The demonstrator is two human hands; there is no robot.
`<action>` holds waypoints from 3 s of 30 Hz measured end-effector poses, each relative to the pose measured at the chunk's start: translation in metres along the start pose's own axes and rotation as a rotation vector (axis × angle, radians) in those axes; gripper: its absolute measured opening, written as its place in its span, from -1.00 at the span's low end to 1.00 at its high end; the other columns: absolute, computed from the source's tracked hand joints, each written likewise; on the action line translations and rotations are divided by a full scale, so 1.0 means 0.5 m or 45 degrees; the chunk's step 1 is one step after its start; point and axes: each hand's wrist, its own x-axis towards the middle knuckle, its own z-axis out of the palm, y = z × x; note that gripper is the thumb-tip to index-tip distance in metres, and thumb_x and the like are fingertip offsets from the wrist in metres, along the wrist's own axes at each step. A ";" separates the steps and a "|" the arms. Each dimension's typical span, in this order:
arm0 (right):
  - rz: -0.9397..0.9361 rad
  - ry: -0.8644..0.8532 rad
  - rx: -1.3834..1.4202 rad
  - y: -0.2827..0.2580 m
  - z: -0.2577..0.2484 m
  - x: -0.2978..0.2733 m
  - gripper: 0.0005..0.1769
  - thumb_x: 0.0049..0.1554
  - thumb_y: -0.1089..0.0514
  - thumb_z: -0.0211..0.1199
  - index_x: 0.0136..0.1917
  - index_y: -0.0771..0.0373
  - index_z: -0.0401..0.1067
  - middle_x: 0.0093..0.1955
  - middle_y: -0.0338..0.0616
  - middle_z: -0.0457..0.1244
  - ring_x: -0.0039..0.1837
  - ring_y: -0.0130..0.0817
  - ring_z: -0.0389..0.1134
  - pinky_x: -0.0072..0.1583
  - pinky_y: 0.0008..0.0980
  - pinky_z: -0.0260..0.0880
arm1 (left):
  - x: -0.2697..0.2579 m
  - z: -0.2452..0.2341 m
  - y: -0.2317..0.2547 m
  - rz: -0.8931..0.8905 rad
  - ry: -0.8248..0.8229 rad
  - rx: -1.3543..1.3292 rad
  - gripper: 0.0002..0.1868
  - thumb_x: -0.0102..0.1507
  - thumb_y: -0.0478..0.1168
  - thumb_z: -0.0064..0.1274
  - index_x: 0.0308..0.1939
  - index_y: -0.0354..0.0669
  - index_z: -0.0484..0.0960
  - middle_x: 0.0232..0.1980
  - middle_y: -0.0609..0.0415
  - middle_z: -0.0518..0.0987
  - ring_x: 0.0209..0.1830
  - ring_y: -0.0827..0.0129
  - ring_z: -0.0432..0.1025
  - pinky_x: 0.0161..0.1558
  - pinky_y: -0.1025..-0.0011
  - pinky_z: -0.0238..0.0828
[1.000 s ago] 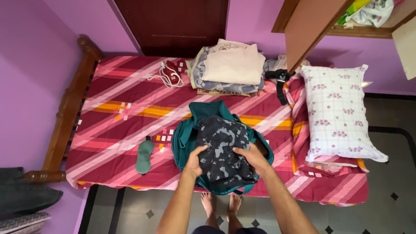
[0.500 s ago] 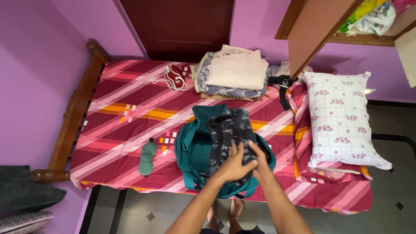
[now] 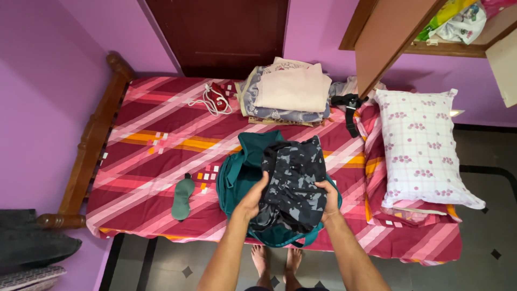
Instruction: The person removes various folded clothes, skincare bottles, and a sleep mask from a green bag on a bed and places them onto different shelves inside a wooden closet.
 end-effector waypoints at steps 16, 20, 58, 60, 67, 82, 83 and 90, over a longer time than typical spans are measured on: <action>0.112 0.039 -0.230 -0.031 0.002 -0.012 -0.48 0.09 0.06 0.29 0.29 0.28 0.42 0.20 0.06 0.39 0.19 -0.02 0.43 0.28 -0.02 0.40 | -0.043 0.043 0.066 0.310 0.047 0.238 -0.46 0.39 -0.11 0.02 0.44 -0.08 0.34 0.33 0.14 0.51 0.27 0.45 0.40 0.25 0.43 0.33; 0.071 0.013 -0.308 -0.037 0.026 -0.025 -0.47 0.07 0.16 0.32 0.30 0.31 0.40 0.20 0.05 0.38 0.20 -0.03 0.43 0.28 -0.02 0.42 | -0.047 0.036 0.073 0.377 -0.019 0.258 -0.45 0.30 -0.24 0.12 0.38 -0.17 0.40 0.21 0.12 0.58 0.17 0.42 0.45 0.21 0.39 0.37; -0.369 0.152 -0.466 -0.112 0.087 -0.172 -0.47 0.01 0.36 0.29 0.27 0.21 0.37 0.08 -0.10 0.40 0.06 -0.23 0.48 0.12 -0.17 0.53 | -0.038 0.145 0.130 0.174 -0.391 0.376 -0.35 0.23 -0.28 0.21 0.40 -0.18 0.38 0.25 0.09 0.57 0.19 0.33 0.47 0.18 0.31 0.44; -0.206 0.002 -0.073 -0.112 0.020 -0.203 -0.44 0.01 0.22 0.28 0.27 0.43 0.36 0.08 0.13 0.40 0.06 -0.04 0.50 0.12 -0.09 0.56 | -0.011 0.167 0.092 0.021 -0.499 0.413 -0.33 0.23 -0.29 0.20 0.41 -0.15 0.35 0.26 0.07 0.56 0.20 0.29 0.48 0.17 0.26 0.47; -0.523 0.204 -0.248 -0.141 -0.118 -0.363 -0.44 0.06 0.32 0.28 0.34 0.30 0.32 0.10 0.04 0.39 0.07 -0.10 0.46 0.12 -0.08 0.54 | 0.039 0.366 -0.037 -0.111 -0.619 0.612 -0.42 0.26 -0.29 0.18 0.37 -0.22 0.42 0.21 0.02 0.60 0.11 0.28 0.53 0.08 0.25 0.54; -1.142 0.527 0.098 -0.205 -0.502 -0.862 -0.42 0.07 0.31 0.29 0.37 0.21 0.32 0.21 -0.08 0.36 0.21 -0.20 0.43 0.25 -0.10 0.47 | -0.007 0.960 -0.539 0.454 -0.922 1.650 -0.49 0.22 -0.31 0.15 0.27 -0.18 0.51 0.13 0.00 0.64 0.14 0.27 0.51 0.15 0.32 0.42; -1.142 0.547 0.130 -0.207 -0.531 -0.901 -0.46 0.09 0.29 0.30 0.35 0.27 0.34 0.20 -0.05 0.36 0.20 -0.16 0.43 0.24 -0.08 0.47 | -0.009 0.987 -0.580 0.406 -0.976 1.640 -0.50 0.23 -0.32 0.11 0.28 -0.18 0.52 0.15 0.00 0.64 0.16 0.27 0.51 0.17 0.32 0.41; -1.282 0.876 0.415 -0.208 -0.671 -1.202 -0.51 0.08 0.26 0.28 0.29 0.17 0.36 0.14 -0.12 0.38 0.17 -0.19 0.43 0.19 -0.06 0.48 | -0.048 1.197 -0.892 -0.051 -1.350 1.437 -0.40 0.27 -0.35 0.02 0.41 -0.05 0.36 0.29 0.10 0.57 0.28 0.35 0.42 0.26 0.37 0.34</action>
